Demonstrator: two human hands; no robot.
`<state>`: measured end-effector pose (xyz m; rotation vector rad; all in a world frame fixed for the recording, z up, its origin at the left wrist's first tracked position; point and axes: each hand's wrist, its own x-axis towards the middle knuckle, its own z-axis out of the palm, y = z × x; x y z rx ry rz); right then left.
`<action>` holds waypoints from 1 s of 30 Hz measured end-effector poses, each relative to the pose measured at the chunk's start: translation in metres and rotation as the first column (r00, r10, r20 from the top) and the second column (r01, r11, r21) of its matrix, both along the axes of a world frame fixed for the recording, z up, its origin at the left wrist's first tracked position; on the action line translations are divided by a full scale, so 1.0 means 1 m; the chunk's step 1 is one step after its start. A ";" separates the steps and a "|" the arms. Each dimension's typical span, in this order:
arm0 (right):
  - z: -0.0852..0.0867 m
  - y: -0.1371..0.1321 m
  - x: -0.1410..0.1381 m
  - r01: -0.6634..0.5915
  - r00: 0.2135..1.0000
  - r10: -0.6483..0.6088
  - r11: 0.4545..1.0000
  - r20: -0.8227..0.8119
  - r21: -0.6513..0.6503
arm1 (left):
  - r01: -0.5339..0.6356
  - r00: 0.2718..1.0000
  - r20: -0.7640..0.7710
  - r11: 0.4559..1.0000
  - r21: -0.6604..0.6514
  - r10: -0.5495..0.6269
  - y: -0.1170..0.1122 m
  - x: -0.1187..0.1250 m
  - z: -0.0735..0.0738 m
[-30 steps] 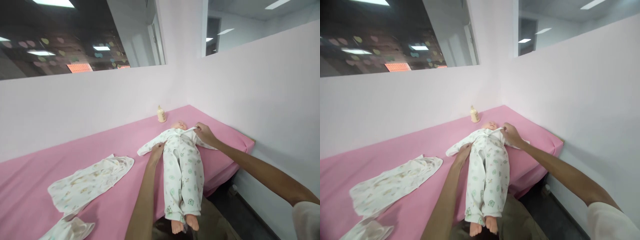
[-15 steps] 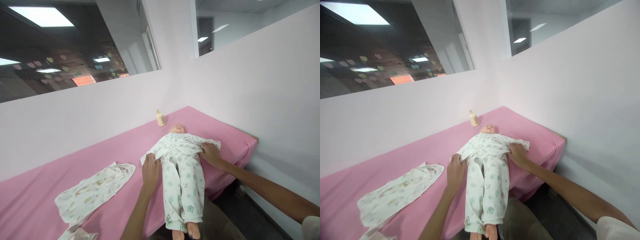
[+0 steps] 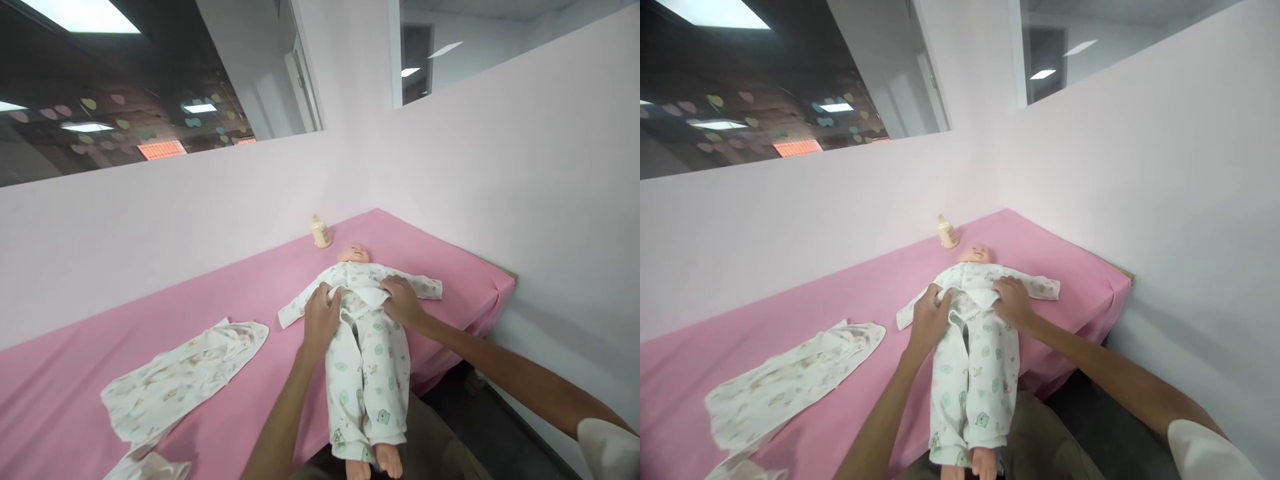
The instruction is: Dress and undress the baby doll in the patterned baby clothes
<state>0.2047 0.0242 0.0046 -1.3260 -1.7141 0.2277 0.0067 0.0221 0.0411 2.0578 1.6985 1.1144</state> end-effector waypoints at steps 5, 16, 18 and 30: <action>0.010 0.001 -0.003 0.088 0.945 -0.077 0.996 -0.317 0.020 | 0.089 0.996 0.000 0.980 0.175 -0.090 -0.009 -0.007 -0.003; -0.061 -0.039 0.041 -0.154 0.924 0.080 0.973 0.374 0.174 | 0.360 0.886 -0.386 0.905 0.228 -0.256 -0.040 -0.051 -0.033; -0.060 -0.039 0.040 -0.042 0.952 0.005 0.993 0.305 0.114 | 0.240 0.941 -0.282 0.957 0.164 -0.187 -0.041 -0.054 -0.034; -0.059 -0.034 0.031 0.139 0.978 -0.138 0.990 0.157 0.004 | -0.069 0.963 -0.260 0.998 0.003 0.067 -0.024 -0.052 -0.040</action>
